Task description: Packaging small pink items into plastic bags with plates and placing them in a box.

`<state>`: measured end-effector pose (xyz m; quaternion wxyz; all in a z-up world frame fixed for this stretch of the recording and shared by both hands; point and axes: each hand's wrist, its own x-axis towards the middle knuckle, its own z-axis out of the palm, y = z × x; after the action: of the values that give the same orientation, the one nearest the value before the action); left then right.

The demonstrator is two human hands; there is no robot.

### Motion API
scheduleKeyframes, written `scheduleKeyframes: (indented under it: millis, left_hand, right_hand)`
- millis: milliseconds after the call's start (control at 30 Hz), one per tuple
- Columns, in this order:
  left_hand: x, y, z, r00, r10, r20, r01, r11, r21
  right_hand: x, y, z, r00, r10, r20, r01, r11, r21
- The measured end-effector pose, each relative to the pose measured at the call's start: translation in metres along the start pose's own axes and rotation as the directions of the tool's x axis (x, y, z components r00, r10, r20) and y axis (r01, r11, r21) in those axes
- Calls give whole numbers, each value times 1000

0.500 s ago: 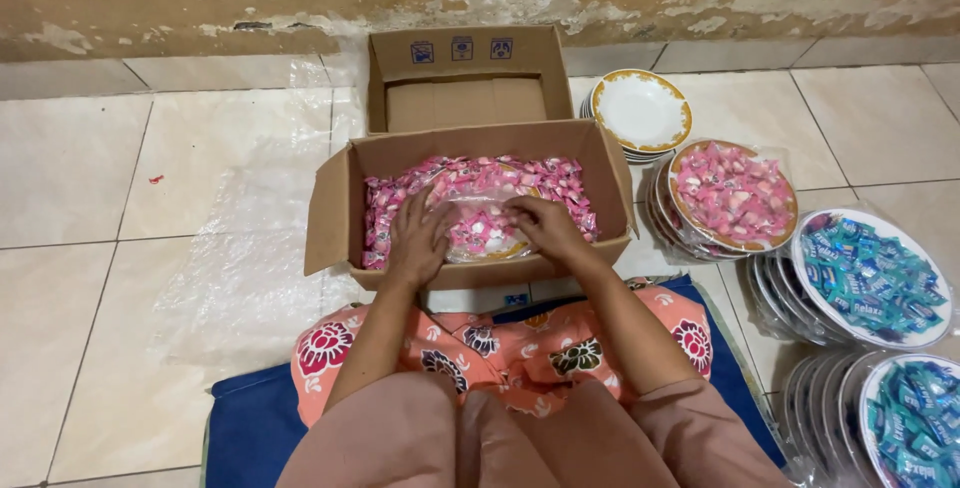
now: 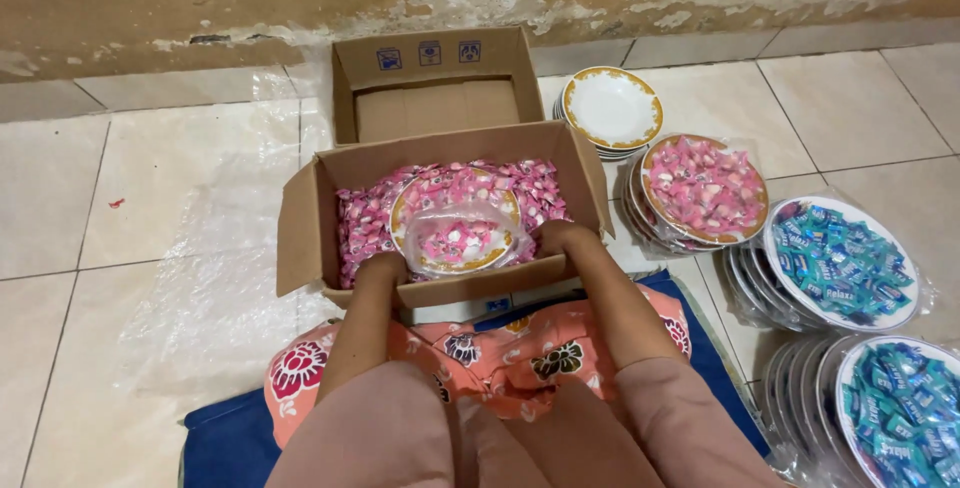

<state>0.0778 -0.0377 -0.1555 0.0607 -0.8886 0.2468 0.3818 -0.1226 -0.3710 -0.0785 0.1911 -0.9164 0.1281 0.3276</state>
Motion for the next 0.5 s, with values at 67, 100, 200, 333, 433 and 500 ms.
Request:
scheduleKeyframes:
  millis: [67,100,200,333,433,500]
  left_hand:
    - [-13,4,-5,999,-25,-47,21,997,-77]
    - [-21,5,-5,994,-55,-90,40,986,-160]
    - [-28,7,-12,965,-163,-205,107,960,-257]
    - [-119,26,-59,965,-219,-145,146,906,-396]
    - [-105,18,-48,947,-191,-256,62,897,-438]
    - [-107,15,-44,928,-202,-313,10,854,-520]
  right_hand:
    - [-4,-3,-5,998,25,-65,-22,999,37]
    - [-7,-5,-6,991,50,-124,-41,997,70]
    - [6,6,11,958,114,-264,-82,988,130]
    - [-47,-19,-9,903,166,-396,-54,959,279]
    - [-70,-30,-15,847,149,-510,74,918,390]
    - [-83,-36,-19,826,136,-547,157,876,456]
